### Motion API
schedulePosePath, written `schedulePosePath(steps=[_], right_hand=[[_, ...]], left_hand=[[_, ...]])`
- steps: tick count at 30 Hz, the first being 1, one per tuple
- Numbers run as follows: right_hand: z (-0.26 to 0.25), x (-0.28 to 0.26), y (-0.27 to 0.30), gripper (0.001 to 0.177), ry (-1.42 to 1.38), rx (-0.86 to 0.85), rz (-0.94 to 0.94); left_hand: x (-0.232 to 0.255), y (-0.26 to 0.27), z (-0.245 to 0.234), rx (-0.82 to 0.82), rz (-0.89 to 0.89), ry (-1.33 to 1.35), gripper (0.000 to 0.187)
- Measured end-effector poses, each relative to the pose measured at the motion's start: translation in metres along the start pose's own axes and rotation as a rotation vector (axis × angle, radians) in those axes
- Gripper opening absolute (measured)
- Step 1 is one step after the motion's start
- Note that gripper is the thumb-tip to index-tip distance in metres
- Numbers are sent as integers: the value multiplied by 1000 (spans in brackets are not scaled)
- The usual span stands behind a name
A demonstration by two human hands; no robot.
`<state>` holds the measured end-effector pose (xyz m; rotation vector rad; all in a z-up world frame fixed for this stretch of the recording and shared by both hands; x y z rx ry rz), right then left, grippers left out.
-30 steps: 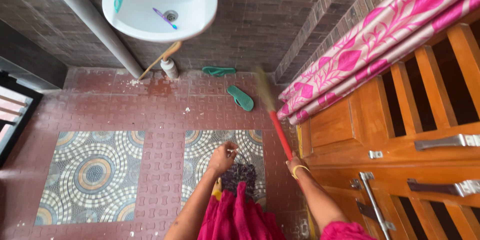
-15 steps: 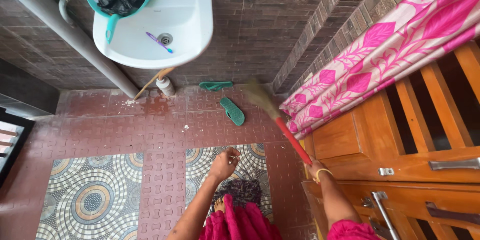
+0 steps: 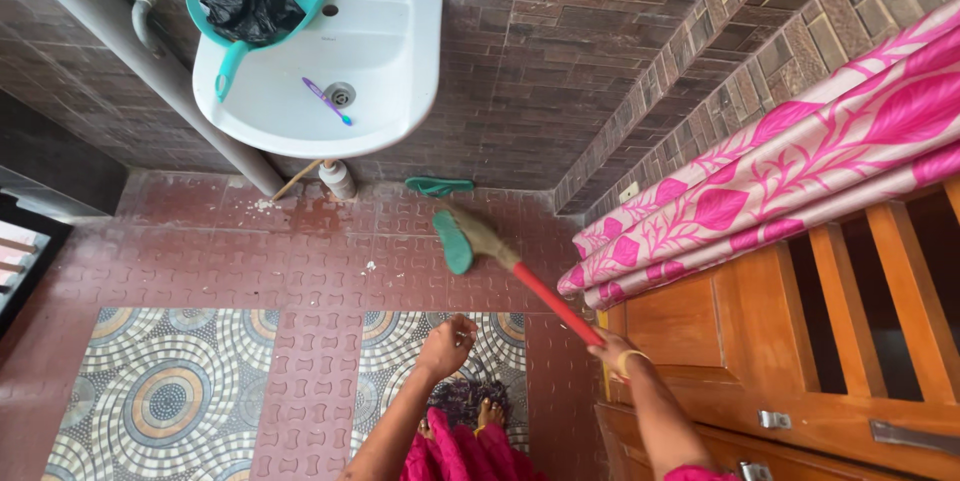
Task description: The person cleans debris from a floor using a broom and a dustpan, moving between an indoor room and a tiled entryway where they sweep the dust into a pile and collect it.
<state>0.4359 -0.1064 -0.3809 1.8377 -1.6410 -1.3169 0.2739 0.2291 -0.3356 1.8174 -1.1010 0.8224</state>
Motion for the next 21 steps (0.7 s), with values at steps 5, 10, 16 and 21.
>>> schedulePosePath(steps=[5,10,16,21], right_hand=[[10,23,-6,56,-188,66,126],[78,-37,-67,47,-145,-82,132],[56,-104,-68,49,-343,-421,-62],[15,-170,-52,77,-1144,-691,-145]], left_hand=[[15,-18,9,33,-1,16,22],[18,-40,25,25,15,49,24],[10,-79,34,45,49,-106,25],[34,-94,20,-14,10,-68,70]])
Point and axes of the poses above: each hand's wrist, its own y-axis away from the middle knuckle, its own z-axis out of the palm, x = y × z, the point moved 9 cm from there along -y, towards the middle knuckle, and after that the axes turned 4 degrees about -x, right-handed, at the moved point
